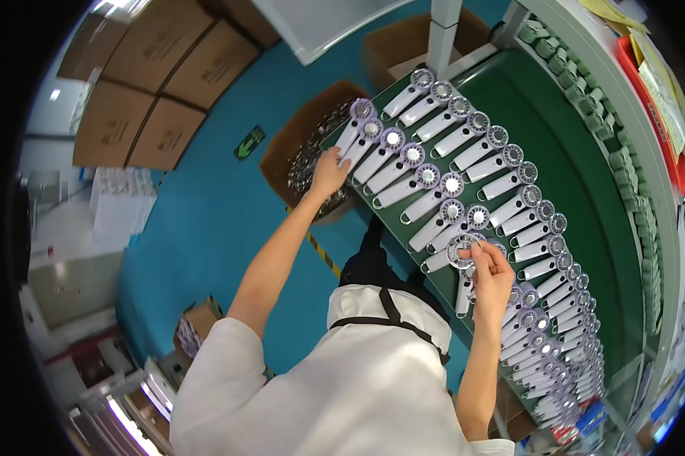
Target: The person retrieves metal rings from a box and assembles handheld fans by fitting the rings onto each fan head by hand, placing the assembled fans in rows on the table.
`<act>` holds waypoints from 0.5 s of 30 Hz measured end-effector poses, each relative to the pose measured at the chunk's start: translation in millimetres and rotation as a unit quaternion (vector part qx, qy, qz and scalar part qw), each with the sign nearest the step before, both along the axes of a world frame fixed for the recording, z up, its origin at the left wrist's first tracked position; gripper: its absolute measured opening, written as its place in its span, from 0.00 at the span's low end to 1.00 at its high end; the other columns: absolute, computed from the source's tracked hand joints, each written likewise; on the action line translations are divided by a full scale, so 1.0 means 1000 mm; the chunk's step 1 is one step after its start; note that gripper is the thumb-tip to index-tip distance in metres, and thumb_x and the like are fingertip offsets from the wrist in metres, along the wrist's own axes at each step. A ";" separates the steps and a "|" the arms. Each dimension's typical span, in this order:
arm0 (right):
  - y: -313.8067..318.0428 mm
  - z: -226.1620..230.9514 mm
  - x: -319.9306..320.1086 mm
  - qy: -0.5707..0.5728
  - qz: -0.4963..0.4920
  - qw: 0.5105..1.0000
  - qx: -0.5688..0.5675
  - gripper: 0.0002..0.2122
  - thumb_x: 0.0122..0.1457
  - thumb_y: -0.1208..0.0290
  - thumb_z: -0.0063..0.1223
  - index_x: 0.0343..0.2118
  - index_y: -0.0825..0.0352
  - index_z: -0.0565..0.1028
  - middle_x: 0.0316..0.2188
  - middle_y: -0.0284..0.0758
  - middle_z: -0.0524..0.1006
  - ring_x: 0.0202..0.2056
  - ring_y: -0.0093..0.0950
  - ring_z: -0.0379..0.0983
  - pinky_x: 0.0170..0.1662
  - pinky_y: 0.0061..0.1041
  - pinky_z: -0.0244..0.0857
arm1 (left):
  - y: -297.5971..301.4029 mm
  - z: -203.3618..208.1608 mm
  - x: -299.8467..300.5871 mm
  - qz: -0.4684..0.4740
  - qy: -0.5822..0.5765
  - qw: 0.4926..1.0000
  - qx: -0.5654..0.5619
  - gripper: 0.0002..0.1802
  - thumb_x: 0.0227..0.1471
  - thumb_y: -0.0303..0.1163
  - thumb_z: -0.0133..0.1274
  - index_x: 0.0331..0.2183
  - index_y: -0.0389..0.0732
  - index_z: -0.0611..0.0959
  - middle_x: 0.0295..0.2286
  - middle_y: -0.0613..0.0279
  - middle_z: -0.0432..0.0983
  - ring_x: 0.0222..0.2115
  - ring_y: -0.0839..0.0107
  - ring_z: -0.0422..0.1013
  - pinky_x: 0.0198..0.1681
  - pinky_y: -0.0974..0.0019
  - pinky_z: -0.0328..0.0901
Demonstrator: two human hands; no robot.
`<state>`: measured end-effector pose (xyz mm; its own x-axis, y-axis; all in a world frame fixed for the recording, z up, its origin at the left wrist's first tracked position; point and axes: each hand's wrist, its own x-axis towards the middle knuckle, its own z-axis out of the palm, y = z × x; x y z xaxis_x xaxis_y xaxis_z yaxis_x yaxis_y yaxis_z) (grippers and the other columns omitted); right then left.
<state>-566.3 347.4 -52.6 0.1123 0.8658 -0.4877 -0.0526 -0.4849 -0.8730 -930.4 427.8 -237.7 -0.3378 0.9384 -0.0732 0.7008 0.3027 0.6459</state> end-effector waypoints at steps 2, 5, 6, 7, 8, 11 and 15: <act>0.006 0.005 -0.021 -0.038 -0.032 0.999 0.008 0.08 0.59 0.69 0.56 0.39 0.65 0.76 0.27 0.29 0.82 0.17 0.09 0.52 0.20 0.12 0.45 | 0.042 -0.025 -0.024 -0.010 0.040 0.999 -0.035 0.31 0.49 0.36 0.56 0.51 0.30 0.68 0.46 0.35 0.67 0.47 0.40 0.65 0.51 0.48 0.61; 0.007 0.006 -0.045 -0.039 -0.076 0.996 0.019 0.05 0.60 0.69 0.56 0.35 0.62 0.72 0.28 0.30 0.82 0.16 0.08 0.52 0.19 0.11 0.44 | 0.092 -0.057 -0.030 -0.021 -0.005 0.999 -0.047 0.32 0.45 0.39 0.58 0.49 0.32 0.70 0.46 0.35 0.67 0.49 0.41 0.64 0.54 0.49 0.60; 0.009 0.007 -0.053 -0.027 -0.089 0.996 0.020 0.04 0.60 0.71 0.56 0.35 0.63 0.73 0.28 0.31 0.82 0.16 0.08 0.52 0.19 0.11 0.43 | 0.103 -0.072 -0.043 -0.044 -0.013 0.997 -0.066 0.30 0.44 0.39 0.58 0.47 0.32 0.72 0.45 0.36 0.69 0.49 0.41 0.65 0.54 0.49 0.60; 0.013 0.011 -0.063 -0.022 -0.087 0.996 0.020 0.04 0.60 0.72 0.56 0.34 0.63 0.73 0.29 0.31 0.82 0.16 0.07 0.53 0.19 0.11 0.43 | 0.112 -0.083 -0.054 -0.071 -0.020 0.994 -0.085 0.29 0.43 0.39 0.59 0.46 0.32 0.73 0.44 0.36 0.70 0.49 0.41 0.65 0.54 0.49 0.60; 0.014 0.013 -0.067 -0.023 -0.103 0.994 0.017 0.03 0.59 0.73 0.56 0.34 0.63 0.73 0.29 0.31 0.82 0.17 0.07 0.53 0.19 0.11 0.43 | 0.119 -0.077 -0.043 -0.087 0.001 0.993 -0.075 0.27 0.42 0.39 0.59 0.42 0.32 0.75 0.41 0.37 0.73 0.47 0.42 0.67 0.53 0.49 0.61; 0.025 0.015 -0.081 -0.034 -0.104 0.994 0.023 0.03 0.59 0.73 0.55 0.34 0.64 0.73 0.29 0.32 0.82 0.18 0.07 0.54 0.20 0.12 0.43 | 0.122 -0.079 -0.056 -0.100 -0.065 0.992 -0.047 0.26 0.40 0.38 0.62 0.39 0.30 0.76 0.37 0.38 0.75 0.42 0.43 0.70 0.47 0.50 0.65; 0.034 0.022 -0.102 -0.057 -0.135 0.987 0.063 0.04 0.61 0.76 0.51 0.39 0.64 0.73 0.28 0.30 0.81 0.18 0.08 0.54 0.21 0.12 0.44 | 0.116 -0.057 -0.070 -0.076 -0.101 0.992 -0.002 0.26 0.43 0.33 0.62 0.41 0.29 0.72 0.33 0.43 0.77 0.36 0.52 0.75 0.41 0.57 0.68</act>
